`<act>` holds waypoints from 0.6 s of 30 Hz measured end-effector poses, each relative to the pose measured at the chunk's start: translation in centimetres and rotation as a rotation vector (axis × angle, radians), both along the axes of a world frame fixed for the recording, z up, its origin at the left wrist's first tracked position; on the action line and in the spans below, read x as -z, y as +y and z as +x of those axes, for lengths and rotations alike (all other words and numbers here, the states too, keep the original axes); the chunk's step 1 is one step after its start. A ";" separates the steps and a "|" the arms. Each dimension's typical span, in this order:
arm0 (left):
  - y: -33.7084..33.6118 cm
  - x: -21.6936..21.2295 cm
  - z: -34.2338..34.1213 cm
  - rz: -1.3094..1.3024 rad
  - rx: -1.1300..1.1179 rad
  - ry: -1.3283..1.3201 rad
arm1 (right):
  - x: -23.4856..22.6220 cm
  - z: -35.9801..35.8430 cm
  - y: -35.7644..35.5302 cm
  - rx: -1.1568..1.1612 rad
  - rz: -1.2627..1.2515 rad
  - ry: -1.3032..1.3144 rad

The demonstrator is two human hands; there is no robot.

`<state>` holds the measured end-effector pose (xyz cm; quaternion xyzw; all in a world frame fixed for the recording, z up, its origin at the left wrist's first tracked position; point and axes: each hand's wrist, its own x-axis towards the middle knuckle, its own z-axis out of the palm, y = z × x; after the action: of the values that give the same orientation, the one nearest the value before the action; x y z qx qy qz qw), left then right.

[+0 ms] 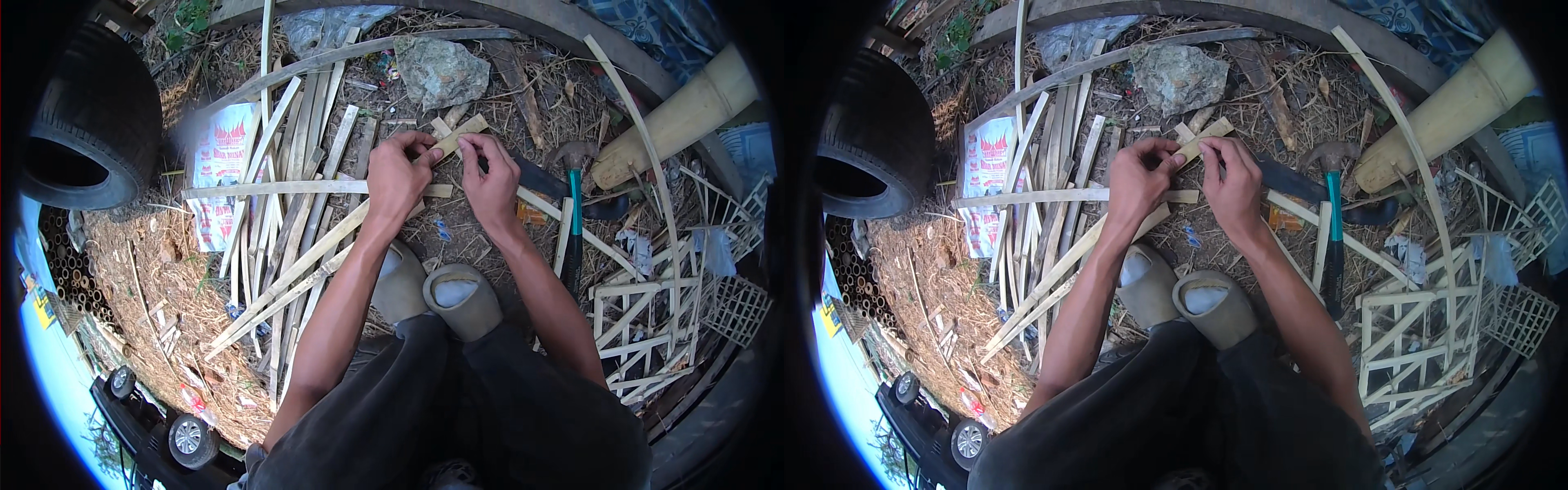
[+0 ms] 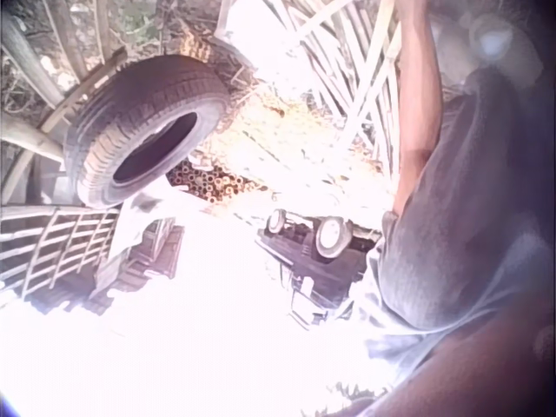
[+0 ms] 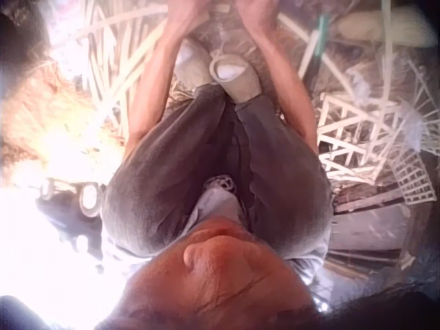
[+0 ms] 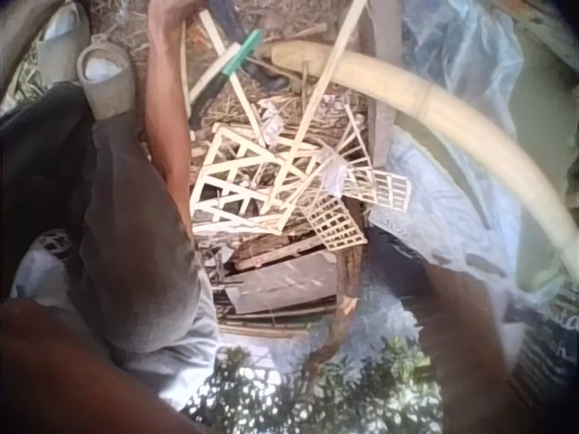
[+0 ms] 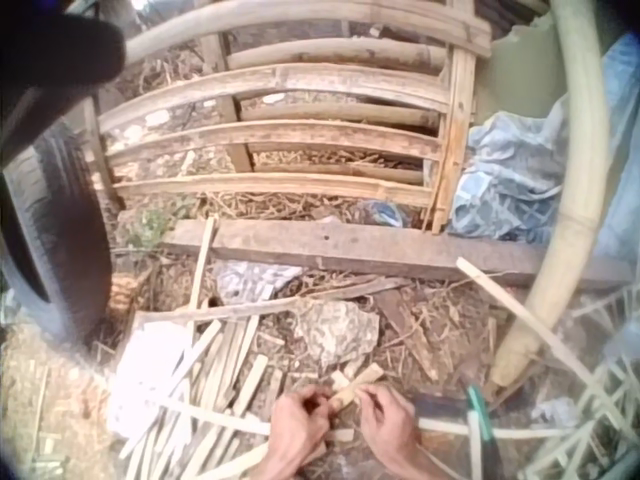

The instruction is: The person is assembling a small frame using strips of wood or bamboo and a hammer in an outdoor workspace.

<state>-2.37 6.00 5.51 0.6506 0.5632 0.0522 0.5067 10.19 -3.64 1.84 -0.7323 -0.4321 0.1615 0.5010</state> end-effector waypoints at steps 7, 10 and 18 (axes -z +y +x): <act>-0.6 1.1 -0.2 0.469 0.104 -0.092 | 0.0 0.3 0.1 -0.055 0.018 -0.075; -0.6 0.7 0.0 0.503 0.161 -0.071 | -0.1 0.4 0.0 -0.072 0.006 -0.015; -0.6 1.1 0.2 0.493 0.159 -0.110 | -0.1 0.7 0.0 -0.087 -0.007 -0.010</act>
<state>-2.22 5.37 4.44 0.7929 0.4522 0.1830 0.3652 10.88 -3.63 1.96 -0.7155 -0.4653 0.1809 0.4887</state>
